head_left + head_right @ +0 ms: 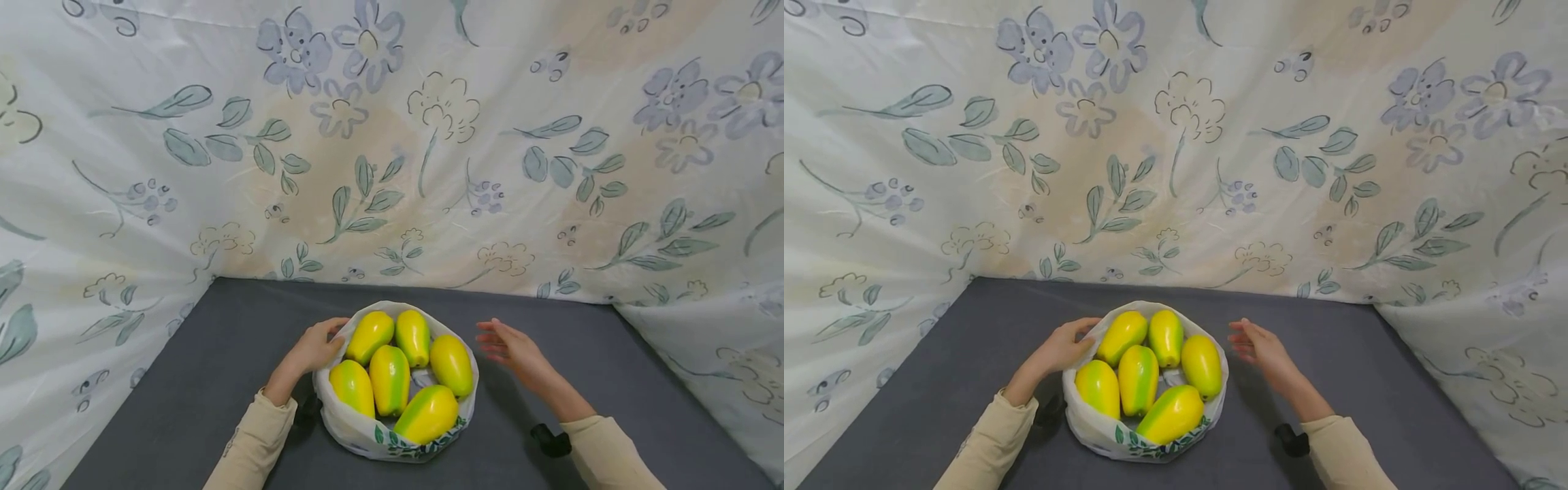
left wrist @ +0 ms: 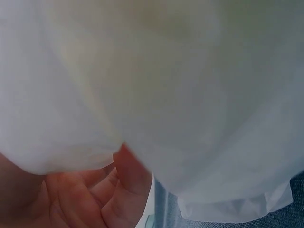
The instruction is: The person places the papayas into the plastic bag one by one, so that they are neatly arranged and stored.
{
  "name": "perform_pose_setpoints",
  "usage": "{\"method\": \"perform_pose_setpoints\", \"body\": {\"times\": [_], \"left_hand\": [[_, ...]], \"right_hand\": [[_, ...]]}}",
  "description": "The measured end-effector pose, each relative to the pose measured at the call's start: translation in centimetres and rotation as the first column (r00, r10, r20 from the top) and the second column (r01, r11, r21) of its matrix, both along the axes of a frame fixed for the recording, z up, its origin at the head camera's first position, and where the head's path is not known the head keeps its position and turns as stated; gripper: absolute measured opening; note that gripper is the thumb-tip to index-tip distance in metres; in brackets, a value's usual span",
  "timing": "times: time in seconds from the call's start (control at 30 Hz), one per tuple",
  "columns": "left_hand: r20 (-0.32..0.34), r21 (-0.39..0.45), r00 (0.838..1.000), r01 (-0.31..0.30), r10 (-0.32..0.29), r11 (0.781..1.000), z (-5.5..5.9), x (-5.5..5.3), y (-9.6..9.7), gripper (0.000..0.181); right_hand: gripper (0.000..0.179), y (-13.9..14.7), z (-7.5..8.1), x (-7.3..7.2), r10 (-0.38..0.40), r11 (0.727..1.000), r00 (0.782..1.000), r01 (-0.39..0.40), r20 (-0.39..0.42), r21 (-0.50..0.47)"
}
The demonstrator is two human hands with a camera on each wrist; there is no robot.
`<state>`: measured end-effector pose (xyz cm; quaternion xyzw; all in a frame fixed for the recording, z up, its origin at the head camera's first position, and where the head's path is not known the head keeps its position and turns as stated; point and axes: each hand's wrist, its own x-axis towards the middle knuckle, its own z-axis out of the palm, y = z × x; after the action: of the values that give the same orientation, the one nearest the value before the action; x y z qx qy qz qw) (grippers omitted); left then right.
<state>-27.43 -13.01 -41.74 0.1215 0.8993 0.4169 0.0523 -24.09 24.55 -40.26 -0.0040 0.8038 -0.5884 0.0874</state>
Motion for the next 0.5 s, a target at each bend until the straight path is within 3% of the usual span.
{"method": "perform_pose_setpoints", "body": {"times": [0.23, 0.5], "left_hand": [[-0.046, 0.018, 0.999, 0.016, -0.015, 1.0, 0.2, -0.1, -0.5, 0.041], [-0.023, 0.015, 1.0, 0.013, -0.012, 1.0, 0.4, -0.4, -1.3, 0.04]], "right_hand": [[0.079, 0.4, -0.4, 0.0, -0.014, 1.0, 1.0, 0.015, 0.018, -0.024], [0.081, 0.7, -0.4, -0.3, -0.026, 1.0, 1.0, 0.026, 0.016, -0.015]]}}
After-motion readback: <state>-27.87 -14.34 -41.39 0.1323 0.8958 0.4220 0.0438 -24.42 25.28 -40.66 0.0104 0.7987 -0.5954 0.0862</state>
